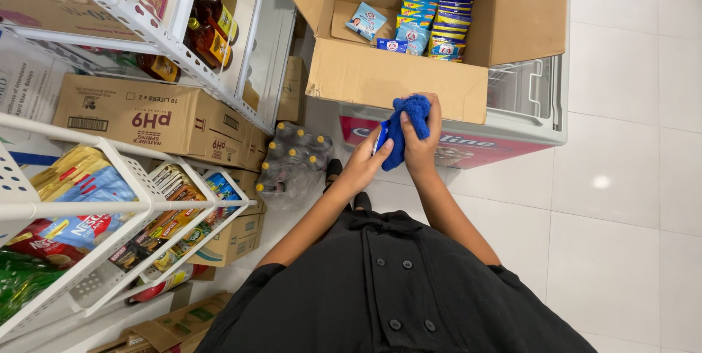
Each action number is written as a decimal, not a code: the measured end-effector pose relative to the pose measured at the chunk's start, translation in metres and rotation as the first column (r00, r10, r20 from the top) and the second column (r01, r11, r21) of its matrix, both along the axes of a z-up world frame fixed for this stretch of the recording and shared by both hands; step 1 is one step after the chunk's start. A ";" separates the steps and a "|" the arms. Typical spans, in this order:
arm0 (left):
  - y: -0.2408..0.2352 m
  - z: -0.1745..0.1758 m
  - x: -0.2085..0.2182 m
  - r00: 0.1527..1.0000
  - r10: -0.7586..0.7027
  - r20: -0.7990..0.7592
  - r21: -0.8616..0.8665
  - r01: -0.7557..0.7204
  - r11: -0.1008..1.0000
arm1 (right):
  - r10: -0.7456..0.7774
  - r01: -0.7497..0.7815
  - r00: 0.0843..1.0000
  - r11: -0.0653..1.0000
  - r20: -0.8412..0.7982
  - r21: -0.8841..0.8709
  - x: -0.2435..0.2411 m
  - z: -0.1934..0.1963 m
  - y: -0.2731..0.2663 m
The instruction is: The person takes blue sachets from a cardboard box, wipes each one with a blue cloth, and places them into a white plastic basket on a shelf. The person repeats this process for multiple sachets throughout the video.
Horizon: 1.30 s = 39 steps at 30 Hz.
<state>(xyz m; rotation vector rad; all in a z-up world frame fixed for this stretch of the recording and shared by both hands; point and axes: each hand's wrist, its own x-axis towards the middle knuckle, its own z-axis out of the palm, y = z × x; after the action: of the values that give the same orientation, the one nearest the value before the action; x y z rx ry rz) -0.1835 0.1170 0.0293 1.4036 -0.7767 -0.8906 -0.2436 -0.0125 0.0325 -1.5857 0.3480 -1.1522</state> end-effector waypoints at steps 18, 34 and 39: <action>0.004 -0.015 0.001 1.000 0.013 0.016 -0.028 -0.013 1.000 | 0.037 -0.037 0.999 0.999 -0.012 0.035 0.004 -0.002 0.011; -0.002 -0.024 -0.005 0.991 0.091 -0.098 -0.007 -0.092 0.996 | 0.014 -0.014 1.000 1.000 -0.020 -0.027 0.000 -0.004 0.017; -0.009 -0.001 -0.010 0.923 0.260 -0.286 -0.017 -0.276 0.961 | 0.051 -0.056 0.998 0.978 -0.030 -0.199 0.000 -0.028 0.032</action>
<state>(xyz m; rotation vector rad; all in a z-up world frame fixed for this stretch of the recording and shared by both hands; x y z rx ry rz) -0.1935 0.1080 0.0282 1.2615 -0.3796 -0.8226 -0.2438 0.0190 0.0043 -1.7745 0.2091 -1.1548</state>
